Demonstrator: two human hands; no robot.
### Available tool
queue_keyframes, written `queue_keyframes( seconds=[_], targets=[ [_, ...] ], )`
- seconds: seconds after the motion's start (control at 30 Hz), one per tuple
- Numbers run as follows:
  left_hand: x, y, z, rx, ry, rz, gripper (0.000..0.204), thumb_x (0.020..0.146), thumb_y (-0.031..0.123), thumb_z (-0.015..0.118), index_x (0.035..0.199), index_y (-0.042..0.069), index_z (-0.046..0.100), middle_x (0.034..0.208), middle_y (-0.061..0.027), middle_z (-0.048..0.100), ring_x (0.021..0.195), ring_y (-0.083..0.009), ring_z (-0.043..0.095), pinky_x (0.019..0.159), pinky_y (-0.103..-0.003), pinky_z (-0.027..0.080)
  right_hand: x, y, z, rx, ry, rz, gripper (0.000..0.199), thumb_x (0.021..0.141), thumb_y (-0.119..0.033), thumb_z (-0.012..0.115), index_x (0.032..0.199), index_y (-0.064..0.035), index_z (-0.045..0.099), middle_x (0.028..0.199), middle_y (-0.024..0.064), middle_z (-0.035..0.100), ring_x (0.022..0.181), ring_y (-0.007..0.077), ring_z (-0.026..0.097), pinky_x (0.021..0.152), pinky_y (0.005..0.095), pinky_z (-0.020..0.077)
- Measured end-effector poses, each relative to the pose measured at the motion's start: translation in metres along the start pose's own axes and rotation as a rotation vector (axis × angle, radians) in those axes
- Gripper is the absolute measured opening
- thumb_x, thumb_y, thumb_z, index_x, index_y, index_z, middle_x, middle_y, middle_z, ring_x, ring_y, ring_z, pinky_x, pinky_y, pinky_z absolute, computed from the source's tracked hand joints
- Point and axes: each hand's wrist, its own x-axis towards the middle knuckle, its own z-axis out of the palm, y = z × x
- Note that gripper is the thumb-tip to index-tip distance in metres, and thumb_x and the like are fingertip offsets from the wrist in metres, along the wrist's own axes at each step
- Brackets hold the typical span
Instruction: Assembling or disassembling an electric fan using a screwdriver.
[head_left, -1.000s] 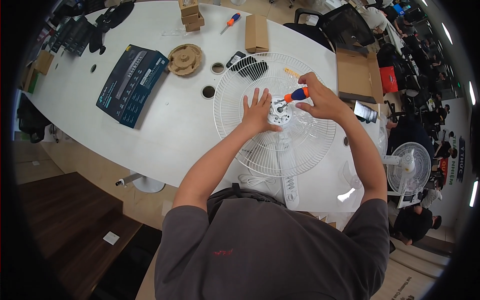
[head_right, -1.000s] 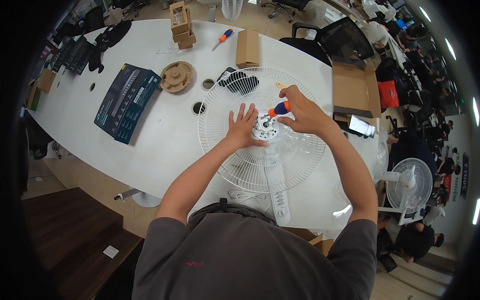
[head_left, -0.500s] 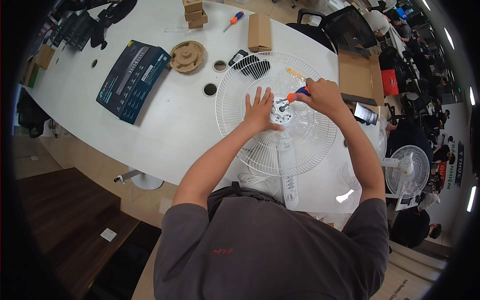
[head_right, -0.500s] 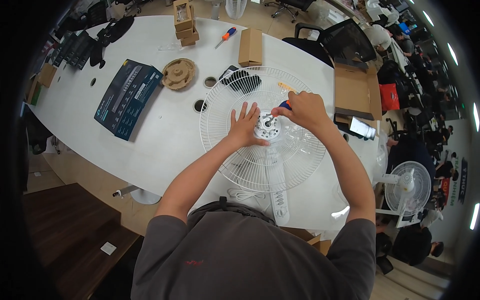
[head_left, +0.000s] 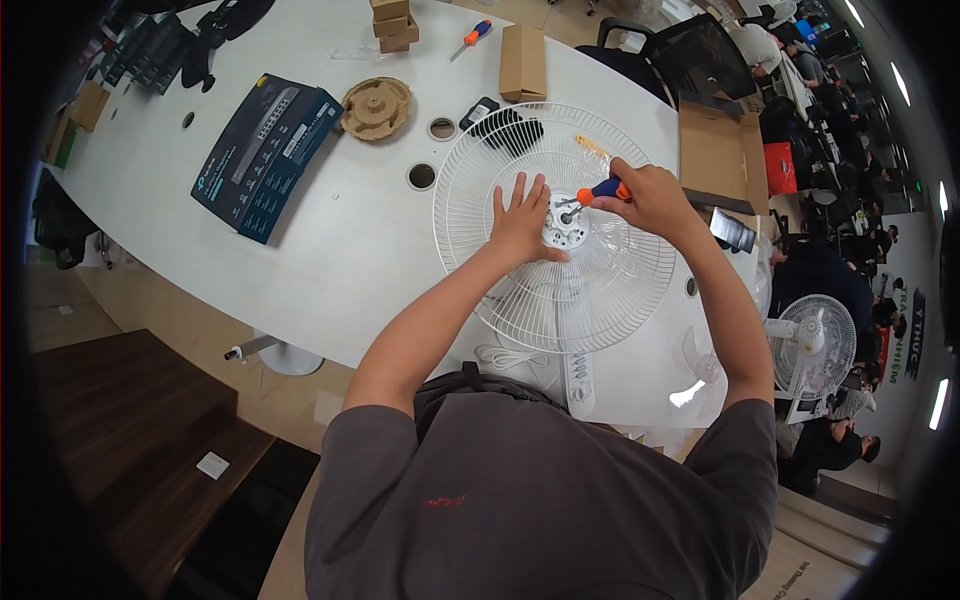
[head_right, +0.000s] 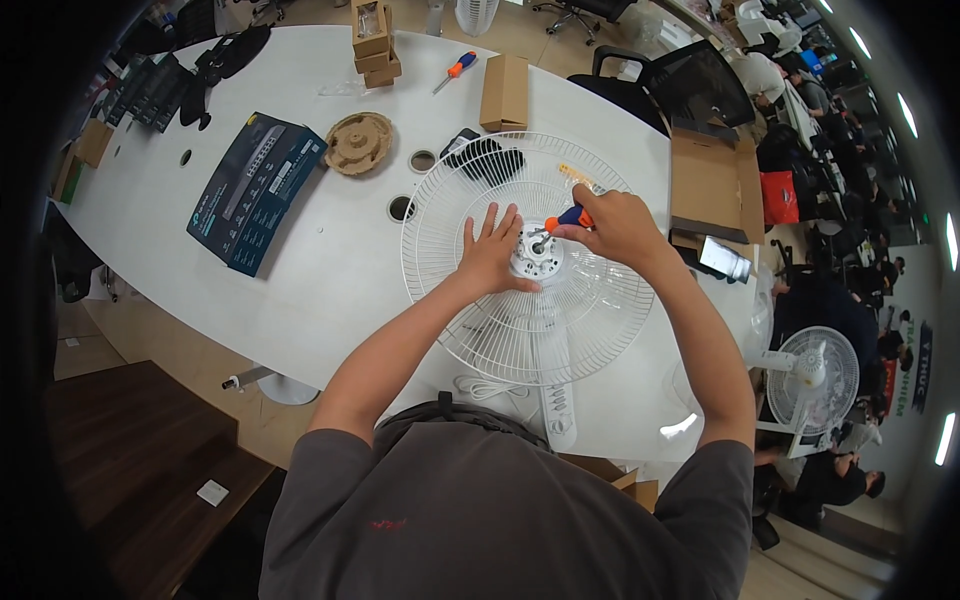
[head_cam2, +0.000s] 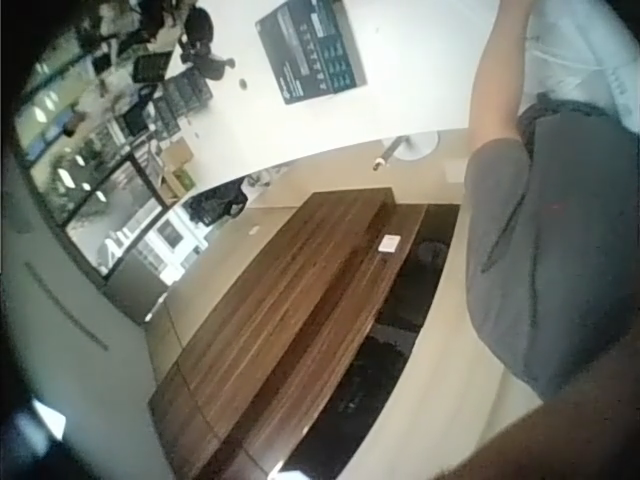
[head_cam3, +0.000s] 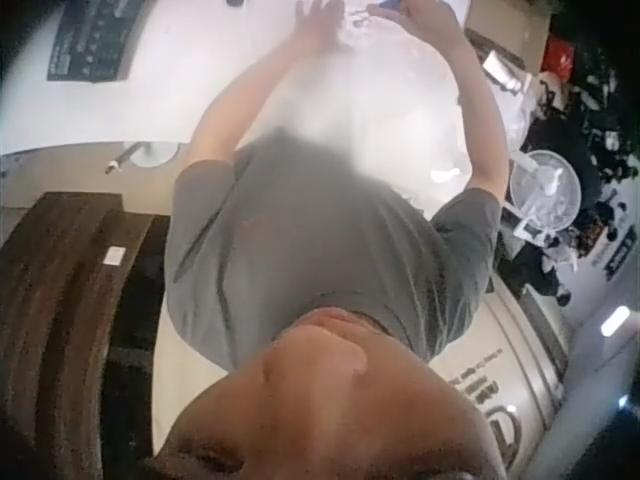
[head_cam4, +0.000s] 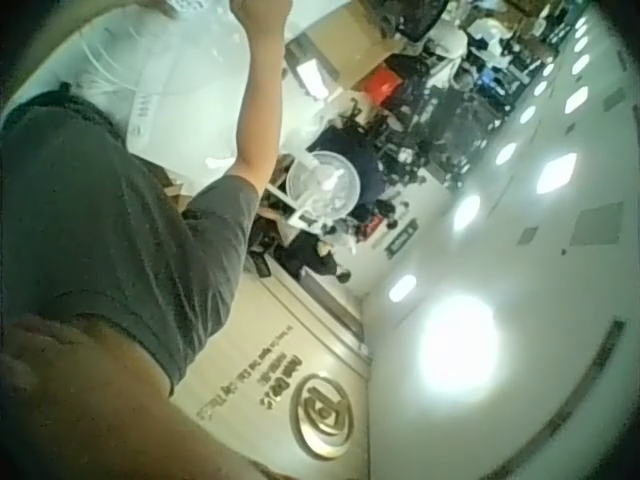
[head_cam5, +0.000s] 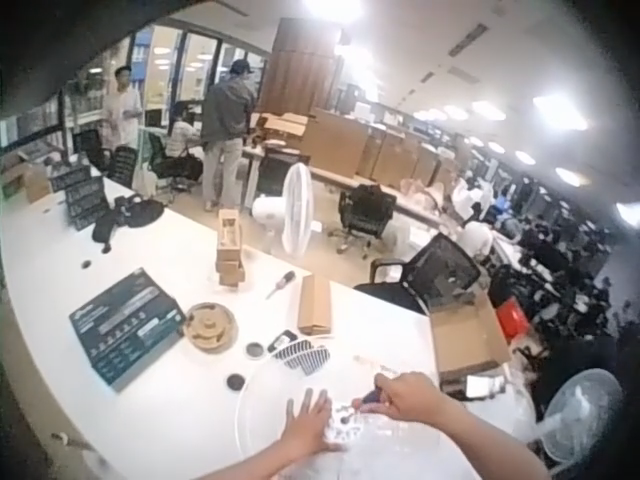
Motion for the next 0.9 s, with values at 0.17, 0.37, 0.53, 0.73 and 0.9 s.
queue_keyframes(
  seconds=[0.17, 0.37, 0.53, 0.73, 0.9],
  targets=[
    [-0.001, -0.001, 0.003, -0.025, 0.021, 0.011, 0.137, 0.054, 0.071, 0.083, 0.155, 0.000, 0.025, 0.166, -0.0146, 0.012, 0.154, -0.0348, -0.002, 0.118, -0.062, -0.001, 0.007, -0.020, -0.013, -0.130, -0.075, 0.208, 0.058, 0.078, -0.049, 0.079, 0.109, -0.0046, 0.058, 0.086, 0.0112, 0.067, 0.078, 0.0272, 0.069, 0.068, 0.0347, 0.0529],
    [-0.001, -0.001, 0.003, -0.049, 0.036, 0.023, 0.136, 0.053, 0.068, 0.085, 0.154, -0.001, 0.026, 0.165, -0.0153, 0.014, 0.154, -0.0353, -0.001, 0.119, -0.062, -0.001, -0.011, 0.006, -0.005, 0.144, 0.096, -0.157, 0.045, 0.085, -0.022, 0.078, 0.117, -0.0039, 0.053, 0.118, 0.0168, 0.057, 0.102, 0.0266, 0.065, 0.076, 0.0364, 0.0544],
    [0.000, -0.001, 0.003, -0.046, 0.027, 0.017, 0.136, 0.054, 0.069, 0.084, 0.154, -0.001, 0.026, 0.165, -0.0152, 0.014, 0.154, -0.0351, -0.001, 0.119, -0.062, -0.001, -0.012, 0.005, -0.005, 0.134, 0.124, -0.165, 0.034, 0.085, -0.021, 0.077, 0.106, -0.0015, 0.059, 0.100, 0.0153, 0.063, 0.087, 0.0287, 0.067, 0.071, 0.0381, 0.0527],
    [-0.001, -0.001, 0.002, -0.017, 0.011, 0.008, 0.138, 0.053, 0.074, 0.081, 0.156, 0.001, 0.024, 0.167, -0.0135, 0.010, 0.154, -0.0340, -0.003, 0.119, -0.062, -0.001, 0.002, 0.004, 0.006, -0.158, 0.111, 0.058, 0.058, 0.086, -0.059, 0.066, 0.093, -0.0014, 0.065, 0.058, 0.0088, 0.060, 0.054, 0.0277, 0.062, 0.053, 0.0358, 0.0464],
    [-0.002, -0.001, 0.000, -0.063, 0.040, 0.019, 0.137, 0.052, 0.066, 0.086, 0.154, -0.001, 0.025, 0.165, -0.0158, 0.015, 0.154, -0.0356, 0.000, 0.119, -0.062, 0.000, 0.001, -0.006, 0.000, -0.222, 0.082, 0.107, 0.068, 0.088, -0.068, 0.059, 0.102, -0.0009, 0.064, 0.070, 0.0096, 0.064, 0.058, 0.0261, 0.064, 0.051, 0.0366, 0.0479]
  ],
)
